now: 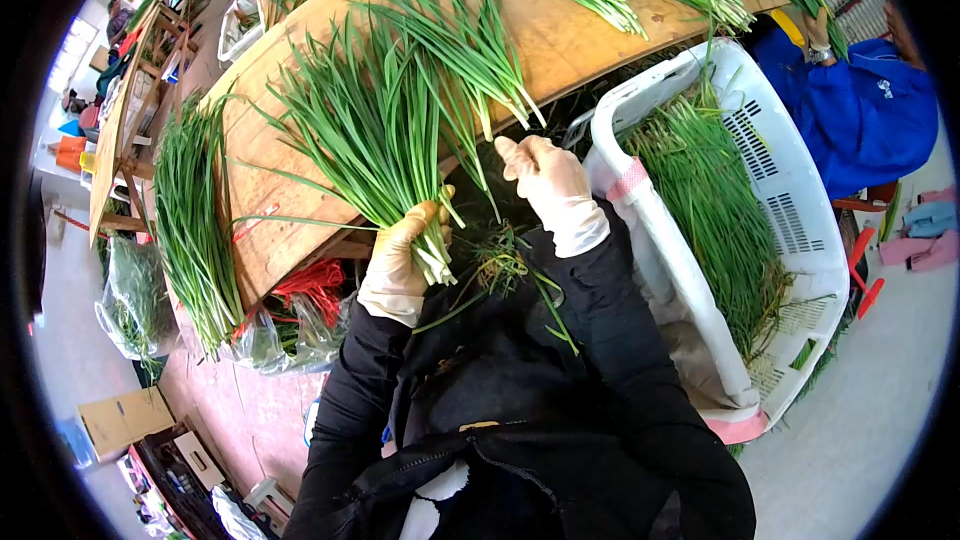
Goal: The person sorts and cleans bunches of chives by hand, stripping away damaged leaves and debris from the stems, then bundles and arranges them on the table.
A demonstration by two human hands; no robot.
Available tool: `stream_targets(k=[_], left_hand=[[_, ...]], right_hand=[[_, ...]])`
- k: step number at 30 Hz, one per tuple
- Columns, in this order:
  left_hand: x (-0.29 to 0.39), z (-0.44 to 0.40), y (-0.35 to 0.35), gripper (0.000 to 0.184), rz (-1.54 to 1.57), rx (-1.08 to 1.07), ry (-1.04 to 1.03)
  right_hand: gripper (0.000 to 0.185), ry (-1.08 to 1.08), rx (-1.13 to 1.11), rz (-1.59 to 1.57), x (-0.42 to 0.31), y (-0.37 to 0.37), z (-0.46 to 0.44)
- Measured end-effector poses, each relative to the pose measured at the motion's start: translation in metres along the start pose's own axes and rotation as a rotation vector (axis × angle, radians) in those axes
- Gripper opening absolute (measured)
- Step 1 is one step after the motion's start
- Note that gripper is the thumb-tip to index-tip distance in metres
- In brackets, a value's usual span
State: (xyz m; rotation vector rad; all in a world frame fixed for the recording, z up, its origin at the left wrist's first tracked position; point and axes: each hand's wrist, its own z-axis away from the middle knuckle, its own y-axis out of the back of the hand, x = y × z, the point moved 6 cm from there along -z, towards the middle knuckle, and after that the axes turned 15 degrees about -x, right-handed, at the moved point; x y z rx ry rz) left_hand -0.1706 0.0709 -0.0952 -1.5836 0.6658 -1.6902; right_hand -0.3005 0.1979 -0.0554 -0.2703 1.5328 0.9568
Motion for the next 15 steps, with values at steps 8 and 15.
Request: stream_targets(k=[8, 15], left_hand=[[-0.003, 0.001, 0.005, 0.021, -0.006, 0.149, -0.044], [0.003, 0.002, -0.009, 0.036, -0.075, 0.045, -0.028]], right_hand=[[0.017, 0.007, -0.434, -0.401, 0.005, -0.056, -0.001], [0.029, 0.189, -0.558, 0.767, -0.045, -0.071, 0.018]])
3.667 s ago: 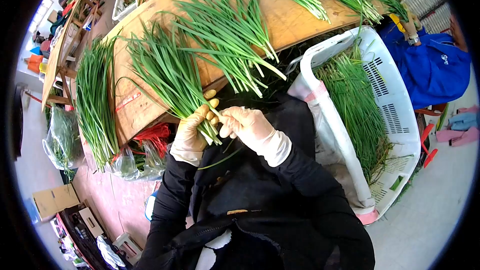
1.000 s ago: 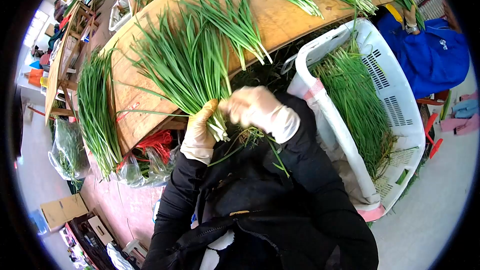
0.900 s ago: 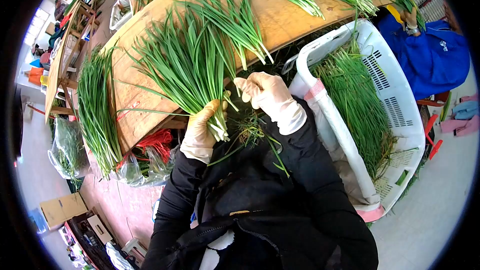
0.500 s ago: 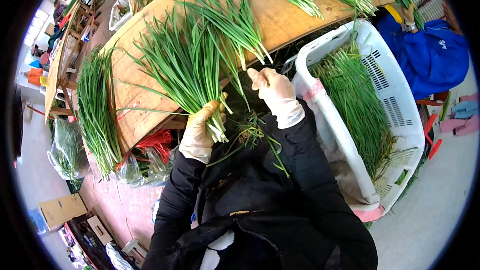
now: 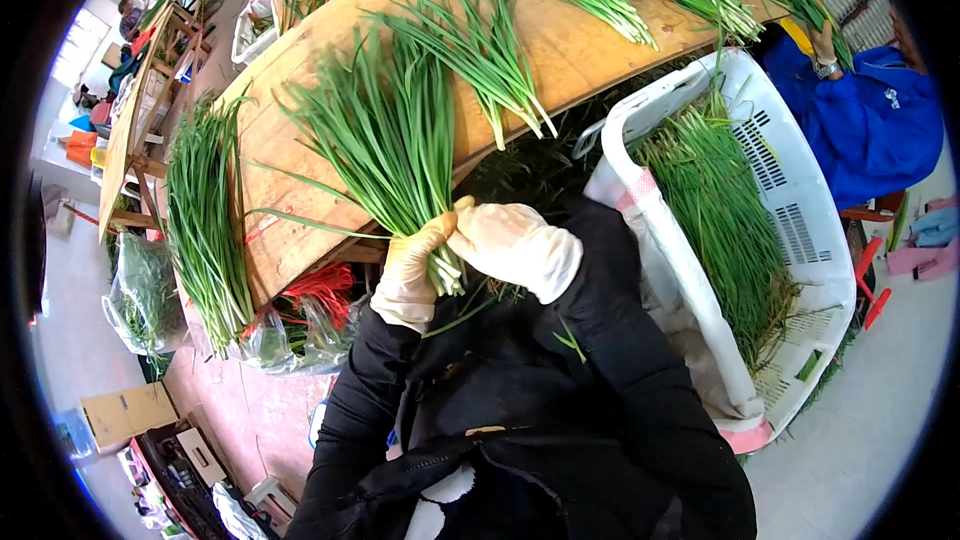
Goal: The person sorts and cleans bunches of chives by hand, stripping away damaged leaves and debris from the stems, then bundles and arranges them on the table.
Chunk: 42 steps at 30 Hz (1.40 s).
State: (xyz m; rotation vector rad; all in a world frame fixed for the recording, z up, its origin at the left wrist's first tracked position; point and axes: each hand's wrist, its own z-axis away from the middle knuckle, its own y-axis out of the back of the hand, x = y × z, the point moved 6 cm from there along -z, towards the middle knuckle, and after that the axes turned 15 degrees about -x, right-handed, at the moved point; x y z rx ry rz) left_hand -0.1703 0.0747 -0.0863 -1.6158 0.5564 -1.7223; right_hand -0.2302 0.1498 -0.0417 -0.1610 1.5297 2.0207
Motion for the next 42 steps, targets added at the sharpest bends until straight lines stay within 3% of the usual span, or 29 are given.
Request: stream_targets(k=[1, 2, 4, 5, 8, 9, 10, 13, 17, 20, 23, 26, 28, 30, 34, 36, 39, 42], left_hand=[[-0.001, 0.001, 0.005, 0.036, -0.004, -0.002, -0.007], [0.002, 0.003, 0.003, 0.038, 0.072, -0.057, -0.032], [0.002, 0.01, -0.006, 0.039, 0.222, -0.074, -0.035], [-0.003, 0.012, 0.0, 0.039, 0.172, -0.094, -0.032], [-0.011, 0.028, -0.007, 0.038, 0.091, -0.084, 0.055], [-0.019, 0.033, -0.006, 0.038, 0.093, -0.091, 0.085], [-0.03, 0.038, -0.001, 0.037, 0.096, -0.098, 0.113], [-0.047, 0.05, 0.003, 0.046, 0.287, -0.229, 0.09], [-0.055, 0.063, 0.014, 0.053, 0.272, -0.165, 0.12], [-0.061, 0.063, 0.02, 0.055, 0.235, -0.156, 0.077], [-0.064, 0.061, 0.025, 0.057, 0.214, -0.105, 0.055], [-0.067, 0.058, 0.024, 0.056, 0.258, -0.141, 0.05], [-0.06, 0.061, 0.014, 0.046, 0.307, -0.086, 0.026], [-0.066, 0.06, 0.02, 0.045, 0.338, -0.086, -0.008], [-0.084, 0.064, 0.038, 0.036, 0.409, -0.127, 0.012], [-0.081, 0.064, 0.033, 0.028, 0.329, -0.107, 0.053], [-0.081, 0.061, 0.035, 0.026, 0.401, -0.103, -0.035], [-0.061, 0.058, 0.022, 0.028, 0.221, 0.043, -0.115]], right_hand=[[0.039, 0.15, -0.088, -0.238, -0.001, 0.007, 0.003], [0.044, 0.111, -0.246, -0.567, 0.005, 0.012, 0.006], [0.045, 0.114, 0.037, -1.148, 0.029, 0.019, 0.01], [0.045, 0.129, 0.168, -0.997, 0.047, 0.019, 0.007], [0.055, 0.089, 0.073, -0.944, 0.037, 0.006, -0.005], [0.059, 0.168, 0.14, -0.919, 0.023, 0.007, -0.007], [0.056, 0.119, 0.043, -1.09, 0.023, -0.01, -0.012], [0.041, 0.301, 0.099, -1.422, 0.01, -0.025, -0.013], [0.041, 0.207, -0.072, -1.406, 0.008, -0.037, -0.005], [0.046, 0.271, -0.019, -1.233, 0.017, -0.037, -0.003], [0.054, 0.152, 0.11, -1.043, 0.03, -0.03, 0.005], [0.053, 0.006, 0.095, -1.049, 0.04, -0.032, 0.015], [0.055, -0.018, 0.063, -1.067, 0.04, -0.032, 0.019], [0.057, 0.166, 0.169, -0.946, 0.028, -0.023, 0.025], [0.044, -0.018, 0.054, -0.499, 0.019, -0.038, 0.035], [0.035, 0.039, 0.139, -0.581, 0.023, -0.052, 0.037], [0.026, 0.119, 0.264, -1.562, 0.033, -0.075, 0.037], [0.026, 0.098, 0.317, -1.745, 0.032, -0.077, 0.041]])
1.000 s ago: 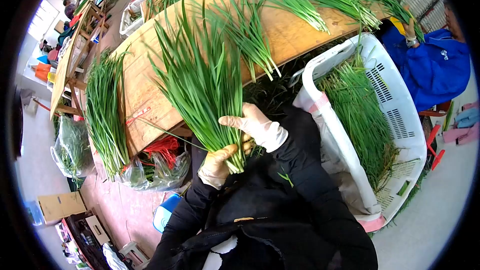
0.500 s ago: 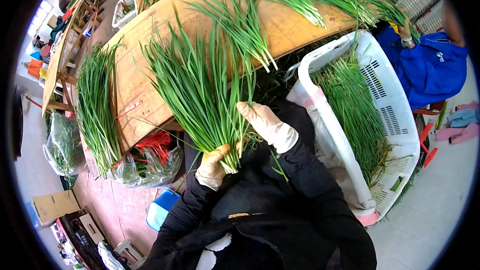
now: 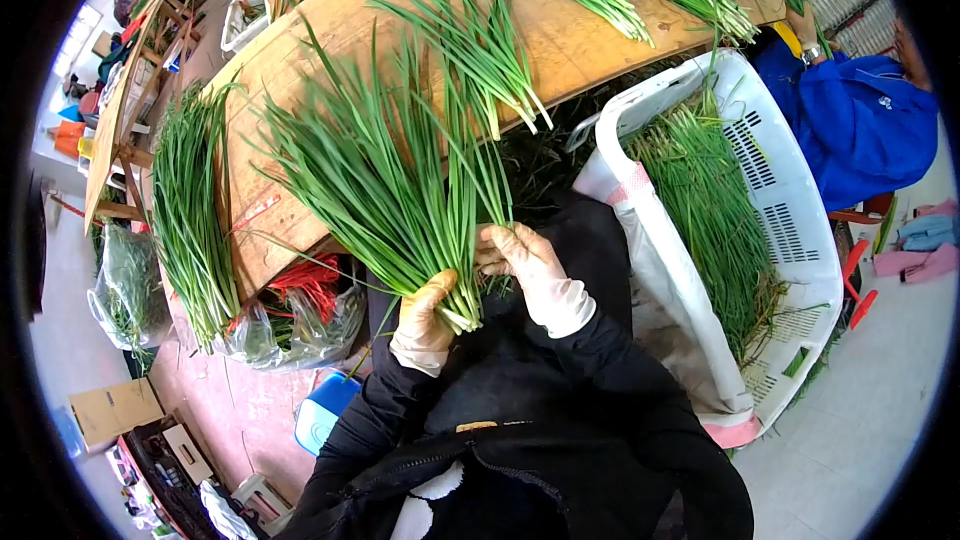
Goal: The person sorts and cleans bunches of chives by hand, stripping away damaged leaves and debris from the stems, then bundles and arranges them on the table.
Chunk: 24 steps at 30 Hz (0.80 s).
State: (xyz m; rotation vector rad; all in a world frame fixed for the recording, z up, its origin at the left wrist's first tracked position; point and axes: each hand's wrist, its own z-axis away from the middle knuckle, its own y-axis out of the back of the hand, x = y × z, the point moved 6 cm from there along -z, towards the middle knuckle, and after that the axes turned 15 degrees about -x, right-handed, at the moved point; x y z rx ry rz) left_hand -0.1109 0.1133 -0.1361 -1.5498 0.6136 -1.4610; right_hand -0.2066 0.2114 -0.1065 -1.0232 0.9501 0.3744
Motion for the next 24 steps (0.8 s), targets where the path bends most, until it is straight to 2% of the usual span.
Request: stream_targets(k=[1, 2, 4, 5, 6, 8, 10, 12, 13, 15, 18, 19, 20, 22, 23, 24], left_hand=[[-0.006, 0.001, 0.011, 0.034, -0.005, -0.029, -0.005], [-0.005, 0.0, 0.004, 0.034, -0.005, -0.028, -0.005], [0.003, -0.001, -0.014, 0.041, -0.053, 0.036, -0.041], [0.002, 0.0, -0.011, 0.051, -0.102, 0.016, -0.023], [0.004, 0.001, -0.012, 0.051, -0.105, 0.017, -0.023], [0.01, 0.0, -0.027, 0.054, 0.004, -0.088, -0.033], [0.017, 0.001, -0.038, 0.067, 0.017, -0.149, 0.034], [0.023, 0.001, -0.052, 0.07, 0.078, -0.191, 0.066], [0.026, 0.003, -0.056, 0.07, 0.077, -0.187, 0.062], [0.022, 0.006, -0.066, 0.067, 0.239, -0.279, 0.174], [0.021, 0.013, -0.049, 0.058, 0.1, -0.249, 0.205], [0.01, 0.02, -0.028, 0.044, 0.114, -0.219, 0.232], [0.01, 0.026, -0.028, 0.038, 0.197, -0.266, 0.352], [0.011, 0.027, -0.039, 0.037, 0.309, -0.38, 0.335], [0.012, 0.023, -0.044, 0.04, 0.31, -0.422, 0.277], [0.013, 0.023, -0.046, 0.049, 0.318, -0.355, 0.261]], right_hand=[[0.028, -0.014, 0.105, 0.077, 0.008, 0.004, 0.0], [0.033, -0.019, 0.102, 0.427, 0.006, -0.002, 0.001], [0.04, 0.275, -0.014, 1.171, -0.012, -0.035, 0.006], [0.048, 0.197, -0.002, 1.367, -0.015, -0.05, 0.005], [0.056, 0.192, 0.046, 1.535, -0.02, -0.061, 0.005], [0.061, 0.22, 0.077, 1.798, -0.035, -0.089, 0.01], [0.064, 0.307, 0.004, 1.851, -0.035, -0.102, 0.017], [0.07, 0.286, -0.101, 1.93, -0.046, -0.114, 0.016], [0.07, 0.288, -0.107, 1.929, -0.053, -0.115, 0.016], [0.077, 0.235, -0.418, 1.64, -0.055, -0.115, 0.016], [0.063, 0.306, -0.562, 1.472, -0.056, -0.094, 0.015], [0.046, 0.353, -0.569, 1.267, -0.06, -0.09, 0.013], [0.031, 0.427, -0.575, 1.108, -0.066, -0.089, 0.012], [0.021, 0.336, -0.535, 0.877, -0.076, -0.081, 0.009], [0.018, 0.456, -0.419, 0.83, -0.083, -0.076, 0.01], [0.018, 0.309, -0.256, 0.686, -0.083, -0.069, 0.006]])
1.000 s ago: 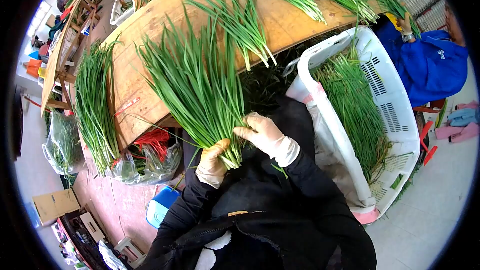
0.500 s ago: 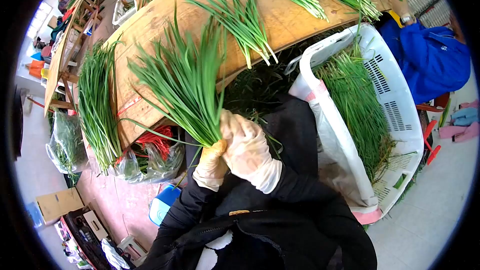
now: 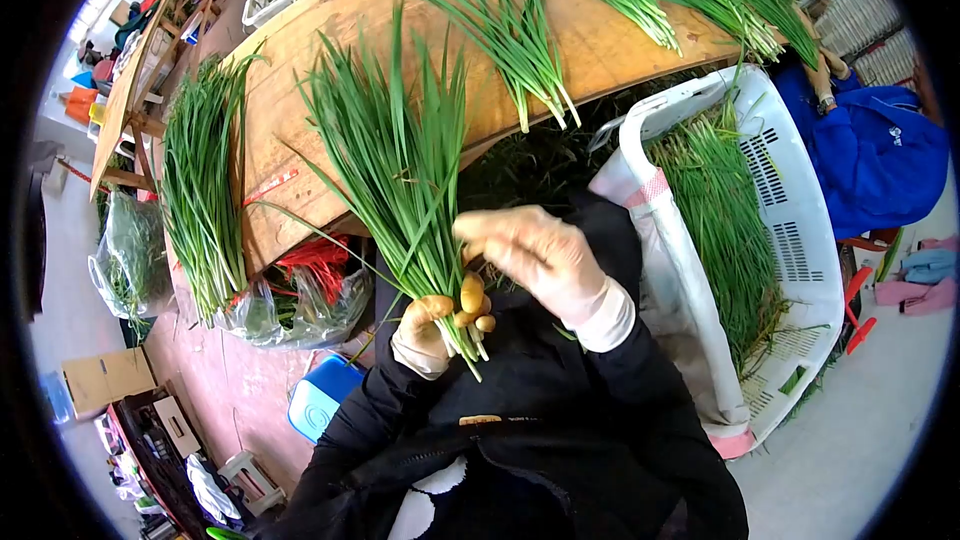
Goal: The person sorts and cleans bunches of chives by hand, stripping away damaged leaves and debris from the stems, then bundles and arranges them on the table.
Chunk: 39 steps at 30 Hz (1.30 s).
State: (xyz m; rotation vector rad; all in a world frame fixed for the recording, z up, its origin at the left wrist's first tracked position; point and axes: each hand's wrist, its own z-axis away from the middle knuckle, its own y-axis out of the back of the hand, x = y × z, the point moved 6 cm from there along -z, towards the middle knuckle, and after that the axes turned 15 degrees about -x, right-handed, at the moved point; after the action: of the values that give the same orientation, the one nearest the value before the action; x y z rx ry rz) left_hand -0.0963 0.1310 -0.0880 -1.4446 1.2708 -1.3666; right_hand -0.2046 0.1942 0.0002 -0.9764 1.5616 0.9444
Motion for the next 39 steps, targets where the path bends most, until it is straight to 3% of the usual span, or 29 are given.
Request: stream_targets(k=[3, 6, 7, 9, 11, 12, 14, 15, 20, 24, 26, 28, 30, 33, 39], left_hand=[[0.004, -0.007, -0.016, 0.062, 0.087, -0.01, -0.03], [0.005, -0.003, -0.027, 0.067, 0.157, -0.072, -0.032], [0.005, -0.003, -0.027, 0.066, 0.123, -0.043, -0.022], [0.005, -0.002, -0.025, 0.065, 0.089, -0.013, -0.007], [0.001, -0.002, -0.022, 0.062, 0.07, -0.02, 0.031], [-0.001, -0.001, -0.021, 0.062, 0.072, -0.021, 0.039], [-0.004, -0.002, -0.023, 0.059, 0.121, -0.088, 0.07], [-0.004, 0.0, -0.02, 0.059, 0.12, -0.089, 0.069], [-0.005, 0.004, -0.005, 0.067, 0.051, 0.088, 0.009], [0.0, -0.006, -0.004, 0.066, -0.1, -0.003, 0.03], [0.004, -0.012, -0.012, 0.073, -0.06, -0.03, 0.054], [0.006, -0.016, -0.03, 0.076, -0.043, 0.007, -0.007], [0.007, -0.015, -0.029, 0.074, -0.074, 0.008, -0.015], [0.006, -0.015, -0.019, 0.073, -0.086, 0.046, 0.022], [0.005, -0.008, -0.001, 0.073, -0.121, 0.17, 0.089]], right_hand=[[0.015, -0.155, 0.263, -0.058, 0.022, 0.019, 0.005], [0.017, -0.069, 0.262, 0.164, 0.018, 0.017, 0.005], [0.021, 0.076, 0.256, 0.336, 0.008, 0.015, 0.002], [0.026, 0.037, 0.216, 0.469, -0.018, 0.011, -0.011], [0.043, -0.001, 0.122, 0.66, -0.016, 0.007, -0.027], [0.039, 0.073, 0.078, 0.787, -0.012, 0.004, -0.034], [0.028, 0.013, 0.039, 0.695, 0.017, 0.004, -0.04], [0.021, 0.019, 0.053, 0.404, 0.026, 0.003, -0.042], [0.019, 0.105, 0.151, 0.506, 0.018, 0.017, -0.038], [0.019, 0.131, 0.159, 0.642, -0.002, 0.026, -0.038], [0.017, 0.089, 0.241, 0.497, 0.005, 0.041, -0.036], [0.013, -0.049, 0.149, 0.216, 0.015, 0.05, -0.034], [0.018, -0.024, 0.135, 0.406, 0.013, 0.051, -0.032], [0.015, 0.087, 0.096, 0.085, 0.015, 0.038, -0.034], [0.015, 0.07, 0.0, 0.093, 0.022, 0.041, -0.032]])
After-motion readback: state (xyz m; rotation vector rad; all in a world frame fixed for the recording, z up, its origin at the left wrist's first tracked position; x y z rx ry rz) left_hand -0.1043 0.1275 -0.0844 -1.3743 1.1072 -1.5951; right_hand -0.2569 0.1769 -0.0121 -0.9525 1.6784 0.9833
